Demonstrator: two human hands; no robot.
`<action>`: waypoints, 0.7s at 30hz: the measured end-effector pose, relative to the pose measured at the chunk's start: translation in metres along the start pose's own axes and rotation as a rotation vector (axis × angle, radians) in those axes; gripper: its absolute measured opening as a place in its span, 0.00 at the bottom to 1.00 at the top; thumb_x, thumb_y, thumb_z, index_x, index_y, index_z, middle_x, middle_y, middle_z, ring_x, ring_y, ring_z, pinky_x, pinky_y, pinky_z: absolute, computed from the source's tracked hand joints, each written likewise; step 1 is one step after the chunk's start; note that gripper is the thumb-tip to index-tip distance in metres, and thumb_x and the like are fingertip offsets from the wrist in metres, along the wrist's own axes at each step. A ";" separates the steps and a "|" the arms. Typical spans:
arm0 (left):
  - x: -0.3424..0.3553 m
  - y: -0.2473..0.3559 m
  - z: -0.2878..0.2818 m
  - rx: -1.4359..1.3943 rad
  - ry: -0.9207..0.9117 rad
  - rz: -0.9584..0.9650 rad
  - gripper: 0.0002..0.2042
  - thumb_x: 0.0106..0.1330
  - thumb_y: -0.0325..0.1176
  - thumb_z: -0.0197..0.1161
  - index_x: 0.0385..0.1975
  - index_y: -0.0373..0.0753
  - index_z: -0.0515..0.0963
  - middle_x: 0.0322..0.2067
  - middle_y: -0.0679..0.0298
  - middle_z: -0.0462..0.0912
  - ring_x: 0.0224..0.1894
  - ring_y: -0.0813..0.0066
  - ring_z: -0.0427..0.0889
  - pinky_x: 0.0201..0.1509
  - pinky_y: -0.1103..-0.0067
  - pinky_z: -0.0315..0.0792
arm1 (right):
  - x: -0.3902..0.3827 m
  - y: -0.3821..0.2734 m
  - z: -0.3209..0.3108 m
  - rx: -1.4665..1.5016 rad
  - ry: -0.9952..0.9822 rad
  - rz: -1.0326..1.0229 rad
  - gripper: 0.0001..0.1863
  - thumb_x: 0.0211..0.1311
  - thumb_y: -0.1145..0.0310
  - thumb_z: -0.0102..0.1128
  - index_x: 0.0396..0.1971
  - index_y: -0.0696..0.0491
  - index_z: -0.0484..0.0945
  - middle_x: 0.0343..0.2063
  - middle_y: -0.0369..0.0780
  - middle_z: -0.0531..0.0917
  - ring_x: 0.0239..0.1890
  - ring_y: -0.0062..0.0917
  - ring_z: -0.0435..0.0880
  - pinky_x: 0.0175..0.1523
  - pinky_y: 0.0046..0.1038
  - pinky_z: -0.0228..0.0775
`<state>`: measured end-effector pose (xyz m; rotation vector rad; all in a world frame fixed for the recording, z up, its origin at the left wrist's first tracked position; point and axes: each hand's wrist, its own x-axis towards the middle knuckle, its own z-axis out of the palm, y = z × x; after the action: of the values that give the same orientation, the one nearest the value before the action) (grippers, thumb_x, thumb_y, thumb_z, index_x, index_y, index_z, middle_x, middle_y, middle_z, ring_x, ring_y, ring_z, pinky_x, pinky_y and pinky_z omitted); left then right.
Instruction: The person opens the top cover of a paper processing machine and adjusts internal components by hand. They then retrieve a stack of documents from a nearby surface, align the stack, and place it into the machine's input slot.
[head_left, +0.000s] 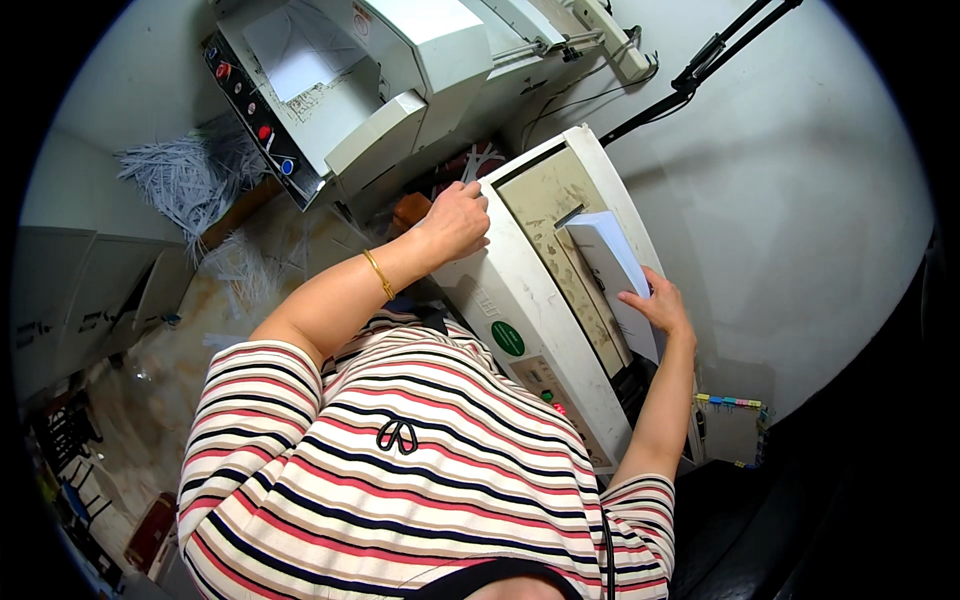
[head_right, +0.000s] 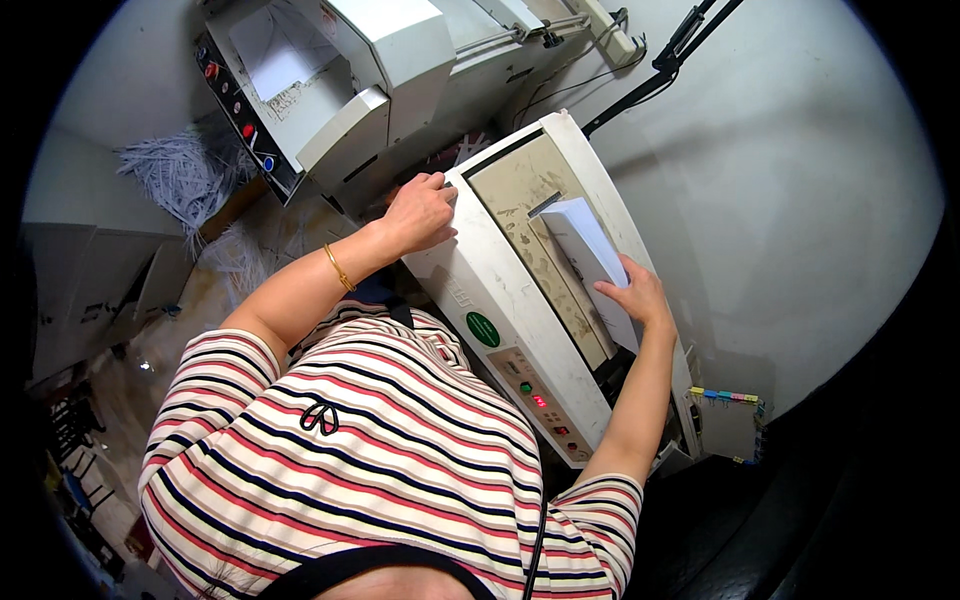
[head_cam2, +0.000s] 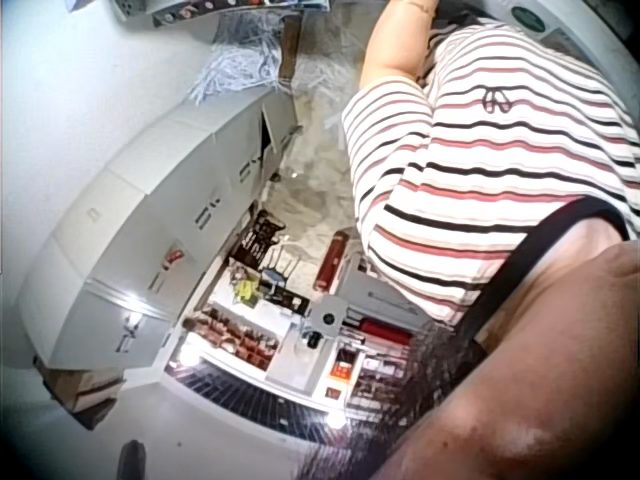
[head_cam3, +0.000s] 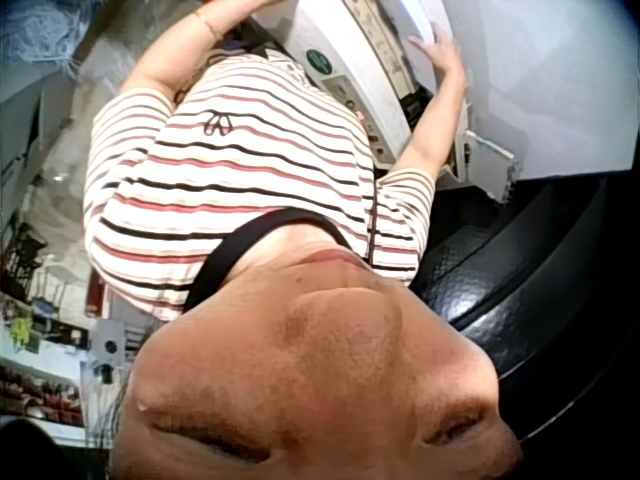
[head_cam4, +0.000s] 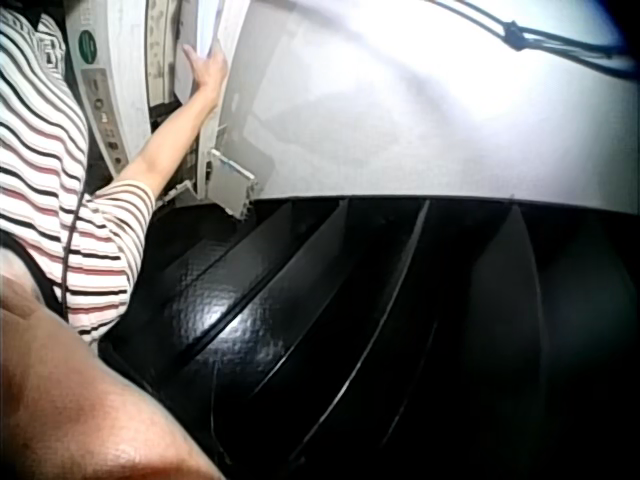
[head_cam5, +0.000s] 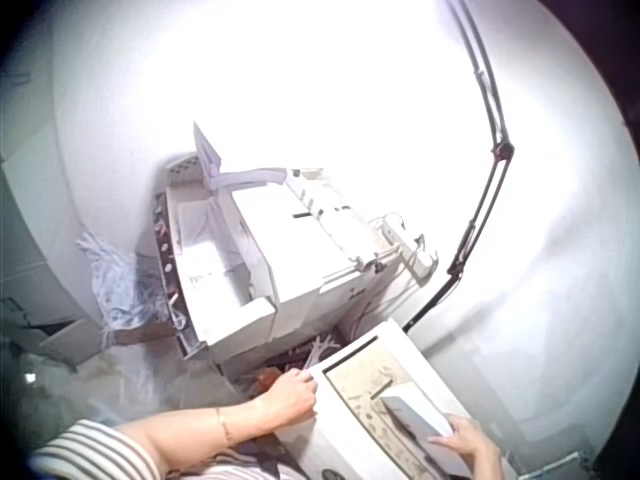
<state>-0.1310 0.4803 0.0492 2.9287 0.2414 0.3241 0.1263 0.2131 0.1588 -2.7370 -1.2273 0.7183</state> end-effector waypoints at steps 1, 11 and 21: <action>0.000 0.000 0.000 0.000 -0.004 -0.002 0.15 0.47 0.45 0.69 0.19 0.37 0.83 0.33 0.65 0.79 0.42 0.66 0.72 0.46 0.74 0.67 | 0.001 0.000 0.000 -0.004 -0.001 0.000 0.33 0.43 0.55 0.72 0.53 0.49 0.75 0.41 0.48 0.82 0.44 0.40 0.81 0.49 0.35 0.72; 0.001 0.000 0.000 -0.015 0.006 -0.006 0.15 0.48 0.44 0.68 0.19 0.36 0.82 0.31 0.65 0.79 0.41 0.66 0.72 0.45 0.74 0.68 | 0.002 0.005 0.001 -0.013 0.001 -0.010 0.34 0.43 0.54 0.72 0.53 0.49 0.75 0.42 0.48 0.82 0.44 0.41 0.81 0.50 0.36 0.72; 0.001 0.000 0.000 -0.010 0.012 -0.004 0.14 0.48 0.43 0.68 0.18 0.36 0.82 0.31 0.64 0.79 0.41 0.66 0.72 0.45 0.74 0.67 | 0.002 0.002 -0.001 -0.004 -0.003 0.006 0.33 0.43 0.55 0.72 0.53 0.48 0.75 0.42 0.47 0.82 0.44 0.40 0.81 0.50 0.36 0.72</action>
<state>-0.1304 0.4799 0.0491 2.9166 0.2470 0.3415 0.1288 0.2133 0.1583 -2.7455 -1.2226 0.7221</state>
